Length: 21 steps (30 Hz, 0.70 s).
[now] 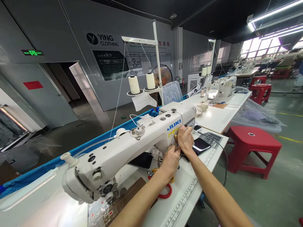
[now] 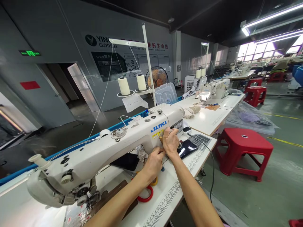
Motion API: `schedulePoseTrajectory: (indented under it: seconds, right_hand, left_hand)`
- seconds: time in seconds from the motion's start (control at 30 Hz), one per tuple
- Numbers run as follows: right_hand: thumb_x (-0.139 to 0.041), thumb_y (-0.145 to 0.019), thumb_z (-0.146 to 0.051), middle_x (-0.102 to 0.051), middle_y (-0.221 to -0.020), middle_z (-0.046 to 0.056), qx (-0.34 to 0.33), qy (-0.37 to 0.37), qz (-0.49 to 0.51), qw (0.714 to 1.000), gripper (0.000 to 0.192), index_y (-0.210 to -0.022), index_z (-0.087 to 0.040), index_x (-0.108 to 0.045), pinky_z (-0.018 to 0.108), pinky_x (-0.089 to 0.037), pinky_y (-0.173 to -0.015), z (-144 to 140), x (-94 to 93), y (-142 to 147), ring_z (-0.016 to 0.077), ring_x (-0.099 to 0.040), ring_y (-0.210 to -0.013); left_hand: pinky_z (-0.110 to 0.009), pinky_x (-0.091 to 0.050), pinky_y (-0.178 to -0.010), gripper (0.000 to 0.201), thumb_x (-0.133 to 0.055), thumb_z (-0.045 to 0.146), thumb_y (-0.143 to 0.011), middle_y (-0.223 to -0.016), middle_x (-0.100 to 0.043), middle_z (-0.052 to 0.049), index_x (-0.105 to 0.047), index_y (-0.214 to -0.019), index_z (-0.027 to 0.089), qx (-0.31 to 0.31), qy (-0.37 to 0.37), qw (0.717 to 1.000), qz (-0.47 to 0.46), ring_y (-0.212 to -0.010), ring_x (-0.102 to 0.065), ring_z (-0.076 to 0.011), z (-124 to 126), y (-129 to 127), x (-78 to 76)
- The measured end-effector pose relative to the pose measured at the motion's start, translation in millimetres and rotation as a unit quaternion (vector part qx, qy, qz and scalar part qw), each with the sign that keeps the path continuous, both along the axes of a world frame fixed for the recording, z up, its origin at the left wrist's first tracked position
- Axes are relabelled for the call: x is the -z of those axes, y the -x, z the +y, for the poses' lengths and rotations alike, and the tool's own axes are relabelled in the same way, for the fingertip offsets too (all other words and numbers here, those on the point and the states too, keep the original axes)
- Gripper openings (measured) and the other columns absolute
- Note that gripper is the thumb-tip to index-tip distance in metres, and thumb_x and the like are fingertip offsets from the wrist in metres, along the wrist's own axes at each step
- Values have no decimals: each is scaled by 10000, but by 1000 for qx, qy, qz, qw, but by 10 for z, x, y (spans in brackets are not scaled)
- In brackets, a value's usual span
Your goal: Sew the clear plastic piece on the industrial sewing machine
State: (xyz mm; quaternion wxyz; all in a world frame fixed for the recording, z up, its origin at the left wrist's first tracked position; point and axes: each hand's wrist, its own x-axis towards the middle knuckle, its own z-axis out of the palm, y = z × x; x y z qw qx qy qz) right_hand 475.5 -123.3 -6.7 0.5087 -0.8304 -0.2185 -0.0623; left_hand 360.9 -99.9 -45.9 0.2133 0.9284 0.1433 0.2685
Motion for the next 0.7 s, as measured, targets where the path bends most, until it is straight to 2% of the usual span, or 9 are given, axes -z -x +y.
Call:
schedulePoseTrajectory:
  seconds: [0.3, 0.47, 0.6, 0.7]
  right_hand:
    - [-134, -926, -578, -648, -826, 141, 2, -20, 28, 999, 530, -1071, -150, -412, 368, -401, -708, 14, 10, 26, 294, -623, -780]
    - [-225, -877, -672, -646, -883, 162, -22, -38, 39, 998, 619, -1131, -130, -385, 391, -409, -731, -87, -11, 68, 321, -623, -832]
    - [-319, -870, -658, -635, -824, 118, -54, -76, 31, 995, 685, -1255, -92, -289, 439, -412, -779, -299, 31, 301, 339, -609, -891]
    - [-332, -912, -566, -599, -732, 41, -94, -119, 25, 988, 606, -1287, -100, -236, 411, -449, -736, -537, 58, 642, 271, -613, -781]
  left_hand:
    - [-345, -488, -902, 440, -369, -58, -713, -949, -596, -93, -656, -961, 166, -5, -16, 1000, 10, -976, -529, -236, -16, 10, -17]
    - [-368, -492, -910, 422, -369, -46, -738, -985, -608, -110, -659, -975, 148, -5, -26, 999, 19, -990, -541, -244, -26, 10, -17]
    - [-382, -499, -924, 396, -397, -17, -764, -1036, -612, -100, -657, -1008, 155, -1, -27, 999, 33, -1009, -553, -244, -54, 42, -41]
    - [-409, -489, -960, 438, -411, 18, -805, -1090, -614, -106, -590, -1179, 158, 17, -24, 999, 42, -1050, -556, -250, -79, 100, -79]
